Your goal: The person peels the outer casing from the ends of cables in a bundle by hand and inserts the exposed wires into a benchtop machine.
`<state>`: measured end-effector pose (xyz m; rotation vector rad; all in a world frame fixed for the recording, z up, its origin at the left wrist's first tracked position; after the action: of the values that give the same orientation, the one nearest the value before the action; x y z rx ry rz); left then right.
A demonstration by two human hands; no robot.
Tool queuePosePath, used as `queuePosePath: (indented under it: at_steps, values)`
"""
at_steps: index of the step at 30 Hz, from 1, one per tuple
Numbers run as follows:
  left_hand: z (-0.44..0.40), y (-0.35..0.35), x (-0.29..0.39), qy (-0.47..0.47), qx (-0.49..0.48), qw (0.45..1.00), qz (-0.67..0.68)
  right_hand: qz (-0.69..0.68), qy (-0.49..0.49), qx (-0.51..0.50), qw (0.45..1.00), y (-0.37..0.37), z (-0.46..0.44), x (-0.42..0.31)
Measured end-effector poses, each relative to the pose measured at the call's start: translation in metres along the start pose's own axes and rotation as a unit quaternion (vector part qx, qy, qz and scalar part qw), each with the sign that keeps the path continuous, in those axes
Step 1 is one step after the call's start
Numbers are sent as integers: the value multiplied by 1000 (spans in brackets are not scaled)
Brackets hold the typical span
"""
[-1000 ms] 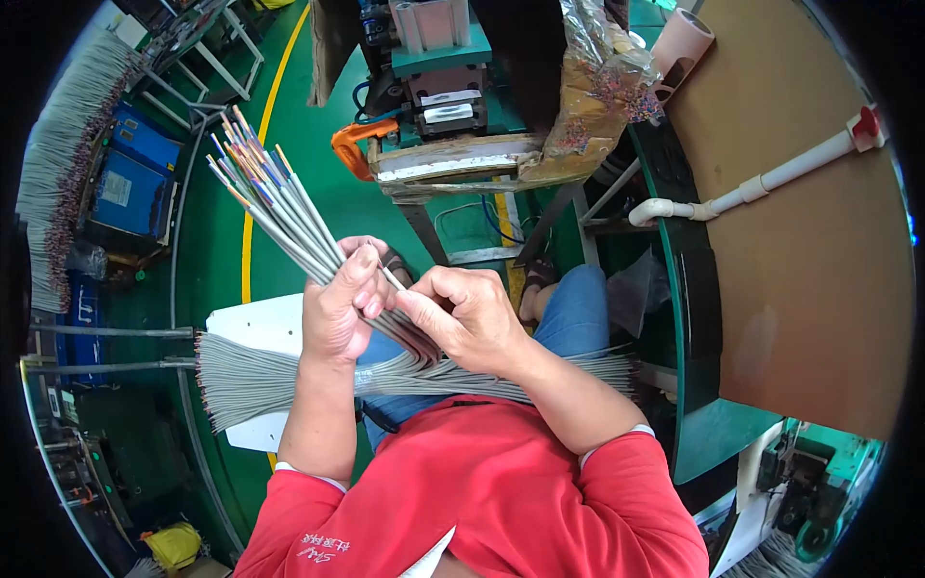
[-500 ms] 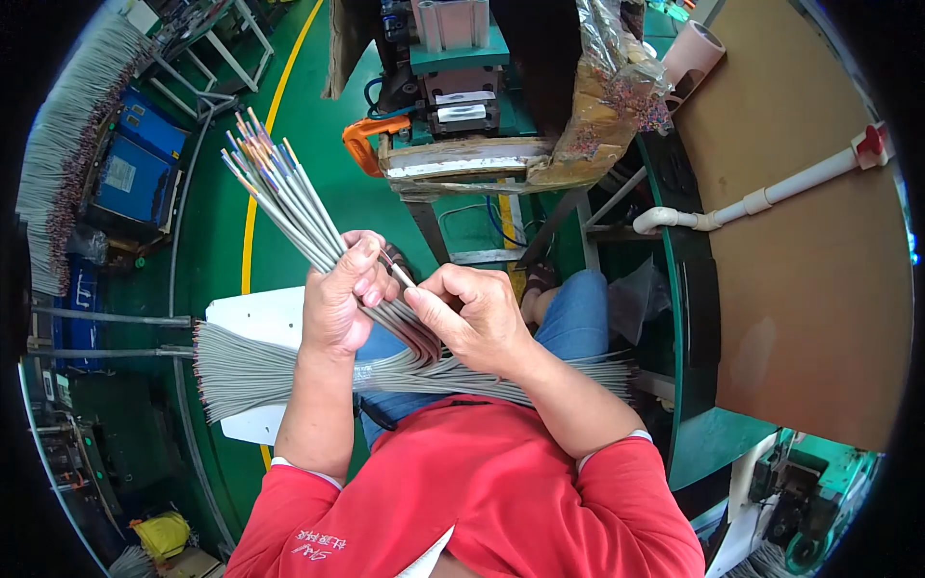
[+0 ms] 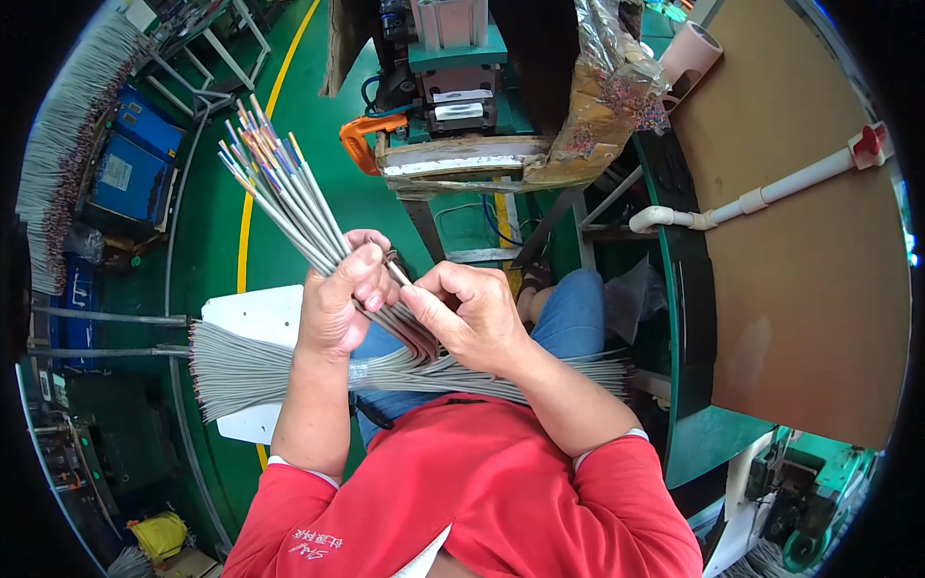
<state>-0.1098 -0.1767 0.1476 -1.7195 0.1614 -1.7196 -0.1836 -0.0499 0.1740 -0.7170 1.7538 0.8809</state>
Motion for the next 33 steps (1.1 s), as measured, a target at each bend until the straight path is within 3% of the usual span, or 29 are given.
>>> queuePosePath:
  at_steps: [3,6,9,14,18,22,25,26,29,30,33]
  values:
    - [0,2,-2,4,9,999,40,-5,-7,-5,1000,0,0,1]
    - [2,-3,-3,-13,-16,1000,-5,-14,-5,-12,1000,-3,-1,1]
    - [3,-1,-3,-18,-10,1000,8,-47,19,58,997,4,-3,1]
    - [7,-4,-10,-21,3,1000,-3,2,36,54,998,12,-10,-8]
    - [8,-5,-11,-30,4,999,20,80,142,95,982,13,-8,-23]
    - [7,-5,-12,-54,-12,998,16,46,116,120,985,17,-5,-18]
    - [7,-4,-12,-54,5,998,29,-207,21,183,961,24,-2,13]
    - [7,-4,-11,-54,13,998,36,-207,21,183,961,25,-2,12]
    - [10,-8,-11,-46,17,999,5,-76,27,61,995,10,-7,-1]
    - [10,-9,-11,-44,18,999,-11,-75,27,62,995,12,-7,0]
    - [10,-9,-13,-57,9,998,-5,63,144,38,987,12,-10,-18]
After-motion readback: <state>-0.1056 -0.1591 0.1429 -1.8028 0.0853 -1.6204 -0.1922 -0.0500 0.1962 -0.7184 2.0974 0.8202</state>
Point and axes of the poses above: each hand's wrist, its own z-axis away from the middle knuckle, its own y-axis out of the back of the hand, x = y × z, the point moved 8 cm from there along -z, towards the middle knuckle, and after that the axes turned 5 degrees about -x, right-handed, at the moved point
